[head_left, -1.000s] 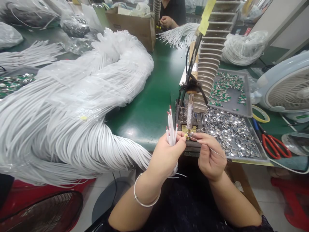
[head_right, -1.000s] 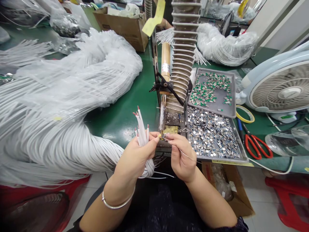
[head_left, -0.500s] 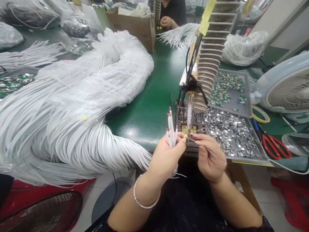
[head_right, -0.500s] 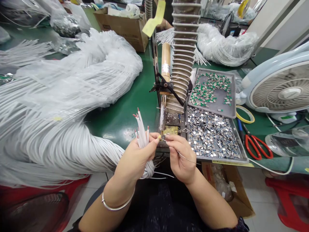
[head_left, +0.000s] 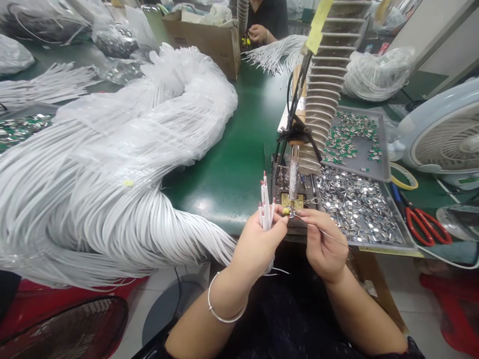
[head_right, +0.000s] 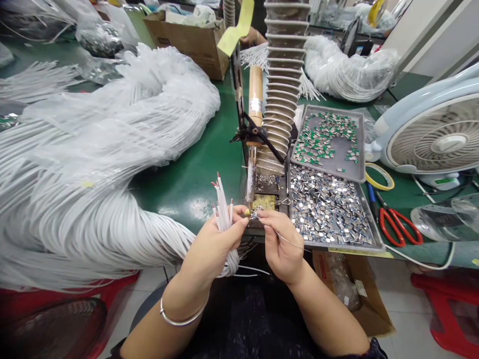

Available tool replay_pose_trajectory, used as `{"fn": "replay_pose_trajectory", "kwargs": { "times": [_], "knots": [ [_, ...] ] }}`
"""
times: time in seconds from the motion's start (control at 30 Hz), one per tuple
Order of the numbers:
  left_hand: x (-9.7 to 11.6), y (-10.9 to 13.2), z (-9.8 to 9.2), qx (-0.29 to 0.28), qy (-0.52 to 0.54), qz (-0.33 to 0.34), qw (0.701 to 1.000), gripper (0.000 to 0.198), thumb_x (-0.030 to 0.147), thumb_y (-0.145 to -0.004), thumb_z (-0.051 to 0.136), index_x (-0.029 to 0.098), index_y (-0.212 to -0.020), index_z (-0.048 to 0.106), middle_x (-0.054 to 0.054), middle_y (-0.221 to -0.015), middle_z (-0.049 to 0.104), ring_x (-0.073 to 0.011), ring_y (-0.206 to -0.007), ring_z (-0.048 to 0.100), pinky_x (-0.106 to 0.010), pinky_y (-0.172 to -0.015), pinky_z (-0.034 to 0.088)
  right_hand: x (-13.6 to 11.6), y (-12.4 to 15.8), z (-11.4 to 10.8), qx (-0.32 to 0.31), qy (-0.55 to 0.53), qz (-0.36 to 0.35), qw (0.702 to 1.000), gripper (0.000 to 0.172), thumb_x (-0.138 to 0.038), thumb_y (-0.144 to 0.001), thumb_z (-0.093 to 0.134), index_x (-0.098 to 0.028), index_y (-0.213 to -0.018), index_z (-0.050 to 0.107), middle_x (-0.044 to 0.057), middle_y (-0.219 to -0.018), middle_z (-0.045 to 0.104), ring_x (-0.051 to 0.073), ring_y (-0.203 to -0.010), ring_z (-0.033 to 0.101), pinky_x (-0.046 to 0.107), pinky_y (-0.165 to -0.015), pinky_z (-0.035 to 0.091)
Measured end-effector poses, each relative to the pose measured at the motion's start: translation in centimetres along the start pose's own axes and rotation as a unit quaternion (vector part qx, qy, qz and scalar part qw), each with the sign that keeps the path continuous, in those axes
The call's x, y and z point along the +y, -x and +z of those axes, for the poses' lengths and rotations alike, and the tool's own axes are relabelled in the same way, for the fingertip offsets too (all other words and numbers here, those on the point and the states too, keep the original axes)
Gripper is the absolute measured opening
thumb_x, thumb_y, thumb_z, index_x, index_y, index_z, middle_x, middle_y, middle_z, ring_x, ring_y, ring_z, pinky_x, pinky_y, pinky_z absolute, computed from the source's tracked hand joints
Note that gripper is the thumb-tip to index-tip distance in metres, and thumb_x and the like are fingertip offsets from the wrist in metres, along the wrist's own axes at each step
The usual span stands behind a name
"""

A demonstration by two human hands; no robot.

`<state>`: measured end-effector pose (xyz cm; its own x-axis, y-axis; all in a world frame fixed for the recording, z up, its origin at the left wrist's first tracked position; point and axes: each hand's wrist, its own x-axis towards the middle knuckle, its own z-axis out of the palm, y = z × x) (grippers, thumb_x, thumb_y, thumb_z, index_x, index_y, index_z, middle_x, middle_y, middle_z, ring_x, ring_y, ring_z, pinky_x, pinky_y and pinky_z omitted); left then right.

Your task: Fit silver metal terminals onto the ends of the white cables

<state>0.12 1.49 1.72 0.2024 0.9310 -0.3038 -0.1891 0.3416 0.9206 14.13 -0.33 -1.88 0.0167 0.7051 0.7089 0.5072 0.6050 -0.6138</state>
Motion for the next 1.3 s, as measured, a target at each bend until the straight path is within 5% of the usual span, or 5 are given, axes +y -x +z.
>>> {"fn": "replay_pose_trajectory", "kwargs": {
  "times": [0.33, 1.3],
  "knots": [
    [0.0, 0.1, 0.0, -0.01, 0.017, -0.022, 1.0, 0.01, 0.024, -0.078, 0.057, 0.016, -0.079, 0.052, 0.007, -0.06, 0.04, -0.0014, -0.045, 0.027, -0.018, -0.043, 0.019, -0.2, 0.0, 0.0, 0.003, 0.0, -0.002, 1.0, 0.027, -0.003, -0.082, 0.047, -0.02, -0.099, 0.059, 0.007, -0.094, 0.067, 0.018, -0.09, 0.065, 0.036, -0.078, 0.055],
    [0.7, 0.3, 0.6, 0.035, 0.006, 0.003, 0.999, 0.009, 0.024, -0.076, 0.059, 0.016, -0.073, 0.056, 0.009, -0.052, 0.031, -0.0045, -0.046, 0.027, -0.019, -0.049, 0.028, -0.8, -1.1, 0.3, 0.026, 0.037, -0.057, 0.997, 0.027, -0.003, -0.081, 0.051, -0.019, -0.101, 0.06, 0.007, -0.093, 0.066, 0.018, -0.089, 0.064, 0.037, -0.076, 0.056]
  ]
}}
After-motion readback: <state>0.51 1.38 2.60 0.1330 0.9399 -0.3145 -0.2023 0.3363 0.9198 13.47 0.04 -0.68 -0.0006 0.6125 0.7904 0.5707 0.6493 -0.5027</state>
